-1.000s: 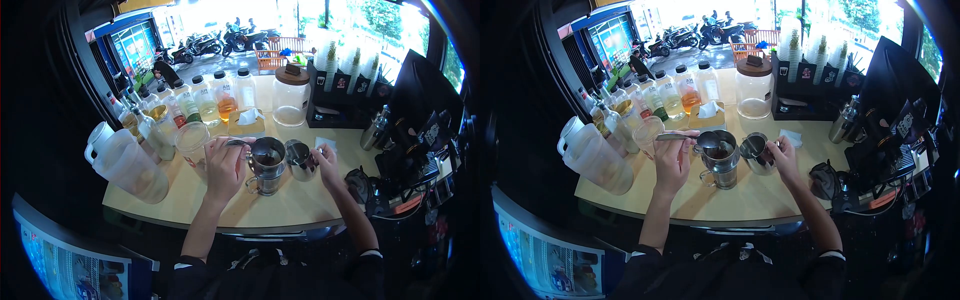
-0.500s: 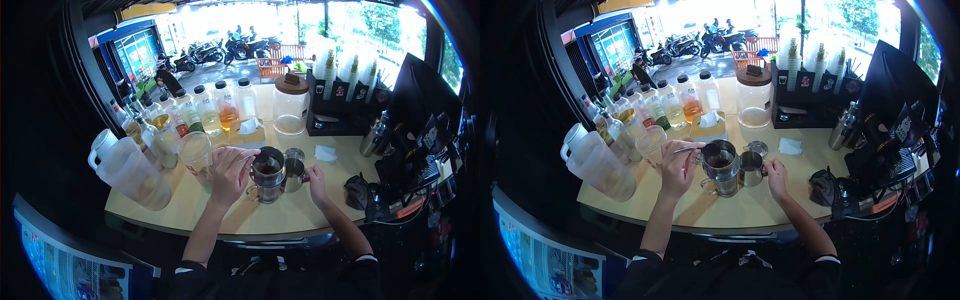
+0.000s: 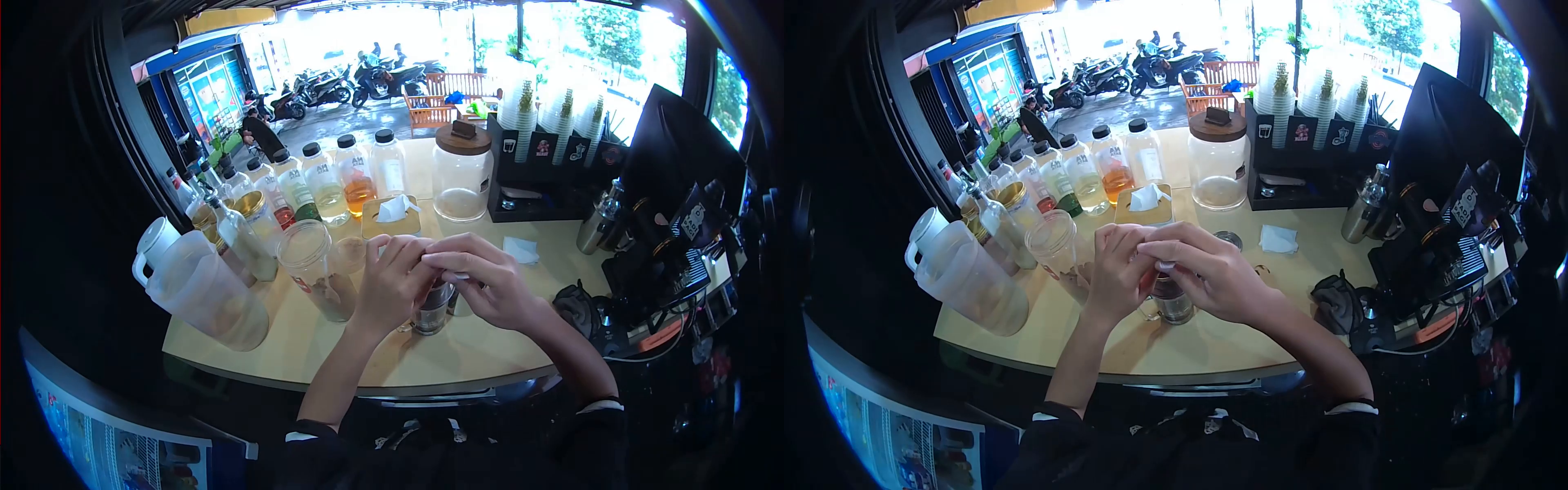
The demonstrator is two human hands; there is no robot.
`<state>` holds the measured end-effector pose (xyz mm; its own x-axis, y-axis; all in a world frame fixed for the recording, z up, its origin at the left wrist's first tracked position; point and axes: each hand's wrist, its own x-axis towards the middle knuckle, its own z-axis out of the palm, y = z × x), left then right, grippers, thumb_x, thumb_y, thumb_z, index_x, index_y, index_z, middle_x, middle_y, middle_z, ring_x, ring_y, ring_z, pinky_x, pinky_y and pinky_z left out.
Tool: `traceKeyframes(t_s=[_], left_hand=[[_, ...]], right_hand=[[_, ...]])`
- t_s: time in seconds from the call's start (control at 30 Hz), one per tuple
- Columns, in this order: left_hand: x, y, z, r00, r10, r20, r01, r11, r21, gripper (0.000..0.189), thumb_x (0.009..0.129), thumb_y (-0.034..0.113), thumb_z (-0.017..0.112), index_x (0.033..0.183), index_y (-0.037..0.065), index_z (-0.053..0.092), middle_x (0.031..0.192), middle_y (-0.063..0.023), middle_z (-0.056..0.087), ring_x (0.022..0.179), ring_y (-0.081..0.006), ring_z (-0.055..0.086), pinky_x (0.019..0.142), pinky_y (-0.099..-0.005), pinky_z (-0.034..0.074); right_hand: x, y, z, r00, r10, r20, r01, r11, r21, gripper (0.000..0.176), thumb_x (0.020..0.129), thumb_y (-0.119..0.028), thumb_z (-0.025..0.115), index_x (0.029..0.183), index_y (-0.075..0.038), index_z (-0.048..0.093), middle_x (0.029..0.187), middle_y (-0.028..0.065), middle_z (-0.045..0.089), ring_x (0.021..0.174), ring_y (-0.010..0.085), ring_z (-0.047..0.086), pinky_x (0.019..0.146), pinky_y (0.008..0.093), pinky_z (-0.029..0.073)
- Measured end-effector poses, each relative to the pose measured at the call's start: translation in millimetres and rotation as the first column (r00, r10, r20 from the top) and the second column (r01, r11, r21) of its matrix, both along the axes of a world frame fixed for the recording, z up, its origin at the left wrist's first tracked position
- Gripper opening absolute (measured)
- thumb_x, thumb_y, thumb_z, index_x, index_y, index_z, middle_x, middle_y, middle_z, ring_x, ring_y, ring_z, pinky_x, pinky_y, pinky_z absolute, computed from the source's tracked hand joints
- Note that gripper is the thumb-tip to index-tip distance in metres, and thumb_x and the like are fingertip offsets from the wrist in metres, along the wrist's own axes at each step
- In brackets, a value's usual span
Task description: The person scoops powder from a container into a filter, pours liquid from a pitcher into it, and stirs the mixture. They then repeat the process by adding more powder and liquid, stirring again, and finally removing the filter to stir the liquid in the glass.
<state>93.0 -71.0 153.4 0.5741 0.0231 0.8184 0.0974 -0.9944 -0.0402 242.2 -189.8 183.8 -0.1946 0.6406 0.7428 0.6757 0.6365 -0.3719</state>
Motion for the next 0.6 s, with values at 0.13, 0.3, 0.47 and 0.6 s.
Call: traceKeyframes(t_s=[0.13,0.3,0.47,0.6], left_hand=[[-2.7,-1.9,-0.6,0.988,0.099,0.115,-0.076,0.979,-0.191,0.053,0.066,0.023,0.078,0.112,0.01,0.058,0.112,-0.0046,0.056,0.103,-0.0228,0.053,0.089,-0.039,0.036],[-3.7,3.8,-22.0,0.983,0.17,0.063,-0.128,0.897,-0.424,0.085,0.053,0.041,0.087,0.122,0.009,0.052,0.116,-0.0057,0.055,0.111,-0.0245,0.051,0.097,-0.0406,0.035],[2.1,11.3,-36.1,0.978,0.135,-0.161,-0.203,0.8,-0.564,0.087,0.051,0.049,0.086,0.12,0.006,0.053,0.115,-0.0092,0.057,0.115,-0.0244,0.05,0.1,-0.0421,0.03],[2.2,15.0,-33.2,0.992,0.026,-0.122,-0.098,0.768,-0.633,0.081,0.05,0.04,0.087,0.117,0.008,0.055,0.113,-0.0072,0.061,0.109,-0.023,0.055,0.1,-0.041,0.031]], right_hand=[[0.9,0.0,-1.9,1.0,-0.021,0.019,0.019,0.998,0.065,0.031,0.079,0.005,0.062,0.109,-0.002,0.059,0.105,0.0142,0.06,0.089,0.0281,0.064,0.073,0.0342,0.052],[2.8,-7.5,-15.4,0.991,-0.107,-0.082,0.114,0.99,0.086,0.022,0.081,0.006,0.061,0.101,-0.001,0.061,0.097,0.0136,0.063,0.084,0.0262,0.065,0.07,0.0328,0.052],[2.0,-5.6,-24.1,0.977,-0.164,-0.135,0.17,0.985,0.033,0.018,0.082,0.004,0.061,0.099,-0.001,0.062,0.097,0.0139,0.064,0.085,0.0254,0.065,0.069,0.0311,0.052],[4.5,-3.2,-35.0,0.97,-0.134,-0.204,0.136,0.991,-0.005,0.017,0.084,0.003,0.061,0.1,-0.001,0.063,0.098,0.0122,0.065,0.085,0.0227,0.066,0.069,0.0303,0.052]])
